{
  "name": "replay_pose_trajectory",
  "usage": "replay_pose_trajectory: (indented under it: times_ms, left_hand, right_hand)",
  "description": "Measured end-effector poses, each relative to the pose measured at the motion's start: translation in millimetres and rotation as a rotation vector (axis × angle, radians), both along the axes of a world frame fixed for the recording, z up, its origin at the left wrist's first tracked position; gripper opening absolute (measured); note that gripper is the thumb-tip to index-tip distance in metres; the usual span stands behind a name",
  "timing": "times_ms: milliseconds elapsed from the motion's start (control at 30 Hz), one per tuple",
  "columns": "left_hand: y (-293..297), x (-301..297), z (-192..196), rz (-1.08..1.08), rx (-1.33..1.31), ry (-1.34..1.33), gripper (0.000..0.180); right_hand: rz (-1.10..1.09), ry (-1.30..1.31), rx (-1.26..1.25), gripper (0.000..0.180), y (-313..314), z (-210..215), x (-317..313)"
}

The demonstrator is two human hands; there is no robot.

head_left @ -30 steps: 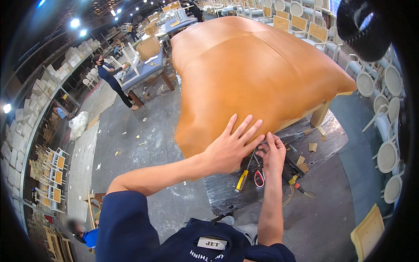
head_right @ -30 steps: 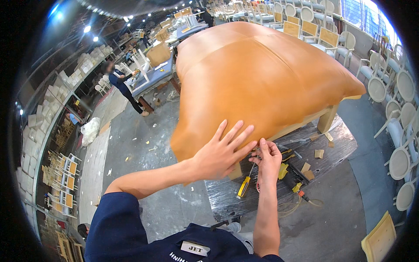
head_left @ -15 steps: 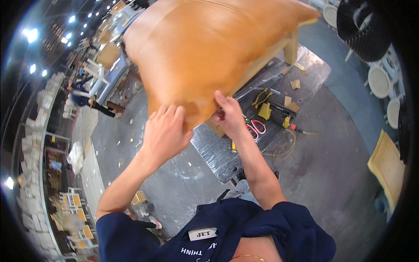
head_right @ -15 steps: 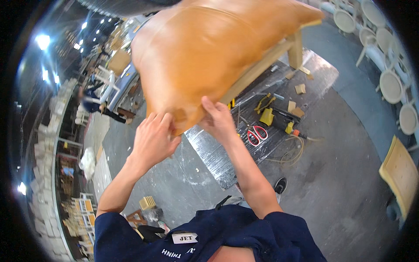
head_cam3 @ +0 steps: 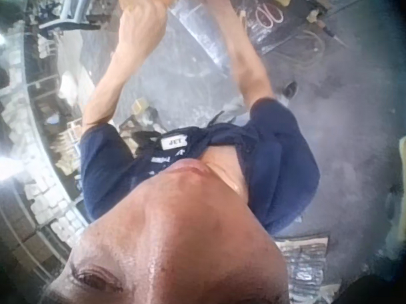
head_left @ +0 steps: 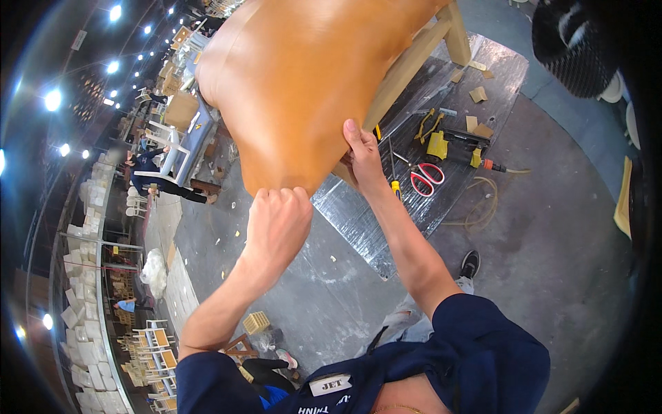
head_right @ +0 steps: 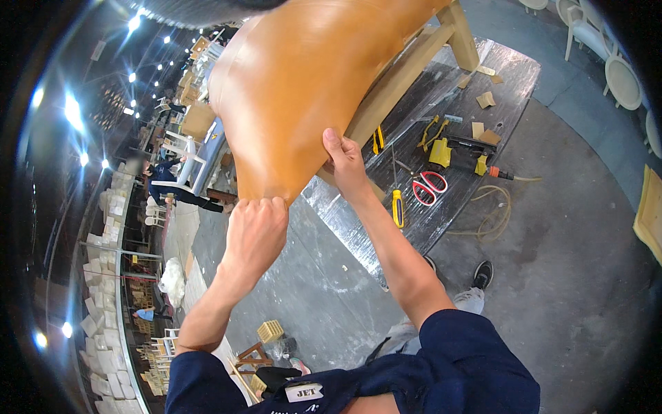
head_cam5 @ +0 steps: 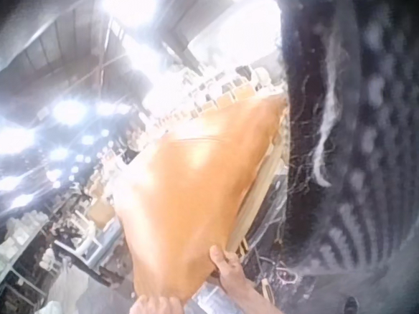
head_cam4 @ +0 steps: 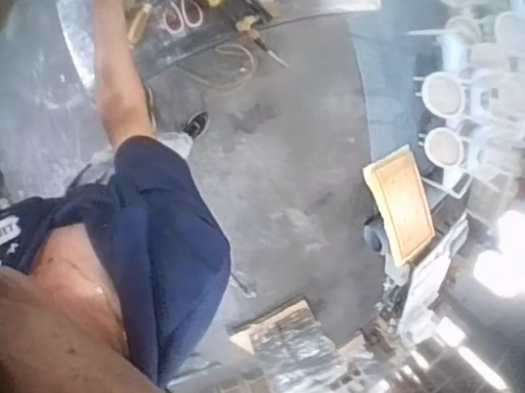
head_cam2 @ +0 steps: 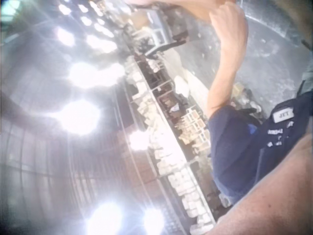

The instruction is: The person staples a tan leather-like material onto a wooden chair frame using a yellow pneumatic staple gun. They repeatedly pull the material taut, staple it to the underside, and trim excess foam and material with scissors. The person works around the chair, adjusting the material and securing it in place.

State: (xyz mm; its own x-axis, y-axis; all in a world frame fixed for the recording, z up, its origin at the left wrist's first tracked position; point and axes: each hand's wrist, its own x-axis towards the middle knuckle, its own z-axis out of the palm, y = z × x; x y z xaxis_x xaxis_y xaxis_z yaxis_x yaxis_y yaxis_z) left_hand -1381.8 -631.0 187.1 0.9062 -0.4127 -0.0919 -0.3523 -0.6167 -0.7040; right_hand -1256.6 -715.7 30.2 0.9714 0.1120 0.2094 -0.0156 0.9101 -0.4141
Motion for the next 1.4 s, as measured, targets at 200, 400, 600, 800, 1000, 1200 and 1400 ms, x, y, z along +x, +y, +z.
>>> replay_pose_trajectory:
  times_ms: [200, 400, 600, 800, 1000, 1200, 1400]
  left_hand:
    - [3, 11, -8, -0.001, -0.219, 0.05, 0.016]
    - [-65, 51, 103, -0.062, -0.481, 0.375, 0.043]
    - [-63, 172, 29, -0.077, -0.432, -0.185, 0.054]
    - [-51, 163, -7, -0.176, -0.331, 0.15, 0.09]
    - [-51, 183, 8, 0.09, -0.345, 0.102, 0.141]
    - [-58, 179, -7, 0.043, -0.236, 0.036, 0.135]
    - [-58, 175, -12, 0.011, -0.222, -0.067, 0.125]
  right_hand:
    - [0.064, -0.127, 0.145, 0.038, -4, -15, 7]
    - [0.032, -0.106, 0.084, 0.047, 28, -22, 8]
    - [-0.064, -0.201, 0.06, 0.053, 15, -12, 1]
    - [-0.106, -0.146, 0.006, 0.05, 17, -23, 12]
    - [0.072, -0.097, -0.014, 0.052, 1, -20, 4]
    - [0.238, 0.007, 0.202, 0.049, 24, -29, 4]
    - [0.404, -0.25, -0.345, 0.037, -39, -42, 34]
